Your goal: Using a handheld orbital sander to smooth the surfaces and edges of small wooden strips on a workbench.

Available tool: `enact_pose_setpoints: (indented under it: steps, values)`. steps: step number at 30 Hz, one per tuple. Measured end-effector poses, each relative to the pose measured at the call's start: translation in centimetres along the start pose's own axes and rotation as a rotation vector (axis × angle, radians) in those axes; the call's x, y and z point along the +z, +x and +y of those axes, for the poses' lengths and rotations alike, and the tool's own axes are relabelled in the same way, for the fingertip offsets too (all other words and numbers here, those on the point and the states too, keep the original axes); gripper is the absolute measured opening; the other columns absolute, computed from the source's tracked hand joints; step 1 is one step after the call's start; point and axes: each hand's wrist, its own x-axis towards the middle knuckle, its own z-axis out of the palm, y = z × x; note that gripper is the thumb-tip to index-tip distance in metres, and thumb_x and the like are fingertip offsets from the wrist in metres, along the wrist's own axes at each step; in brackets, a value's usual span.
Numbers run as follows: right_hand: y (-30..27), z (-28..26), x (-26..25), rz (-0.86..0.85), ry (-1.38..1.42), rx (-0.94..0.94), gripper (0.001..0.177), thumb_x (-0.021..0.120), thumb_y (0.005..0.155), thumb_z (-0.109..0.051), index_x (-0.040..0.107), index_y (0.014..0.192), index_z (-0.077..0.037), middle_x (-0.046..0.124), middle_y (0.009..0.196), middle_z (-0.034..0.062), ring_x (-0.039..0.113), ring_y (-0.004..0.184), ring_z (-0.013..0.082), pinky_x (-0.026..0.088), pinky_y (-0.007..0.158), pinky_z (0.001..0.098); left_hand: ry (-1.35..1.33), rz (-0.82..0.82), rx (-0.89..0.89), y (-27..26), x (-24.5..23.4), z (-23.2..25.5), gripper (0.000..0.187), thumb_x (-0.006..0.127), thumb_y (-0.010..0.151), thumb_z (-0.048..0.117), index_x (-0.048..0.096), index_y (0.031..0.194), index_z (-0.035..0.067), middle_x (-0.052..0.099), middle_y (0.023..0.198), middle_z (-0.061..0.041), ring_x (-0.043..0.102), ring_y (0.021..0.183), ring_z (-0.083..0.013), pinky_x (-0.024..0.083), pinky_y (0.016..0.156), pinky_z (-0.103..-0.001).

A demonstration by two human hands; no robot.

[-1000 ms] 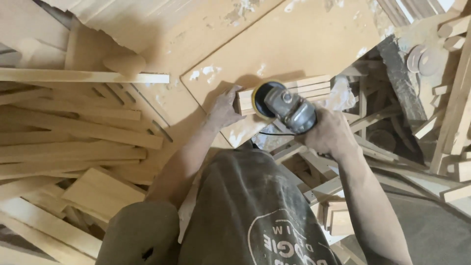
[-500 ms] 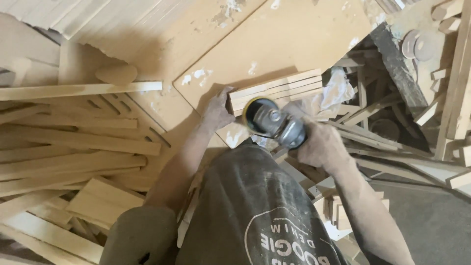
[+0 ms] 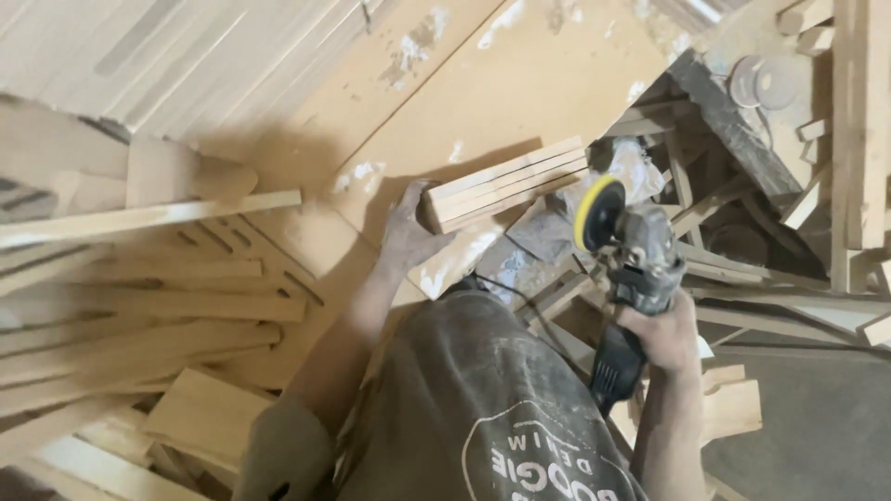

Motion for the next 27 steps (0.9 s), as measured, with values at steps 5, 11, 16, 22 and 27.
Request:
enact_pose_setpoints:
  steps: [5, 11, 16, 22, 27]
  values:
    - [-2.7, 4.6, -0.2, 0.076, 0.608, -0.057, 0.027, 0.095, 0.068, 0.0, 0.079, 0.09, -0.001, 0.069, 0.078, 0.0194, 0.071, 0.074, 0.0315, 0.059, 0.069, 0.0482, 0.431, 0.252, 0.72, 0.9, 0.2, 14.1, 0.064, 0.103, 0.06, 0.045, 0.072, 0.108, 0.017, 0.068, 0.091, -0.008, 0.073, 0.093, -0.0307, 0.056, 0.084, -0.043]
    - [-4.4, 8.4, 0.1, 0.176, 0.765, 0.032, 0.031, 0.094, 0.067, 0.001, 0.072, 0.089, 0.002, 0.065, 0.075, 0.0169, 0.067, 0.067, 0.0308, 0.055, 0.063, 0.0478, 0.987, -0.162, 0.365, 4.9, 4.3, 17.9, 0.078, 0.079, 0.067, 0.047, 0.054, 0.136, 0.02, 0.07, 0.125, -0.009, 0.065, 0.126, -0.0344, 0.052, 0.096, -0.054]
    - [-4.8, 9.3, -0.2, 0.193, 0.783, 0.081, 0.03, 0.094, 0.066, 0.003, 0.072, 0.087, 0.002, 0.065, 0.075, 0.017, 0.069, 0.067, 0.0304, 0.057, 0.062, 0.0476, 1.021, -0.241, 0.314, 5.5, 5.4, 18.6, 0.081, 0.079, 0.071, 0.052, 0.053, 0.141, 0.021, 0.069, 0.131, -0.009, 0.063, 0.132, -0.0345, 0.049, 0.1, -0.056]
    - [-3.3, 11.2, 0.4, 0.16, 0.768, 0.026, 0.033, 0.096, 0.064, 0.002, 0.075, 0.089, 0.001, 0.067, 0.074, 0.0173, 0.07, 0.065, 0.0288, 0.057, 0.061, 0.0445, 1.035, -0.203, 0.316, 5.0, 4.7, 18.2, 0.078, 0.08, 0.08, 0.064, 0.053, 0.139, 0.019, 0.068, 0.13, -0.008, 0.063, 0.131, -0.032, 0.05, 0.101, -0.055]
    - [-2.8, 11.5, 0.9, 0.166, 0.741, 0.02, 0.033, 0.097, 0.062, 0.001, 0.077, 0.088, 0.001, 0.068, 0.072, 0.0184, 0.07, 0.064, 0.0282, 0.057, 0.06, 0.0456, 1.025, -0.193, 0.365, 3.0, 2.8, 19.7, 0.089, 0.081, 0.084, 0.074, 0.05, 0.142, 0.015, 0.062, 0.134, -0.009, 0.058, 0.136, -0.0302, 0.048, 0.108, -0.053]
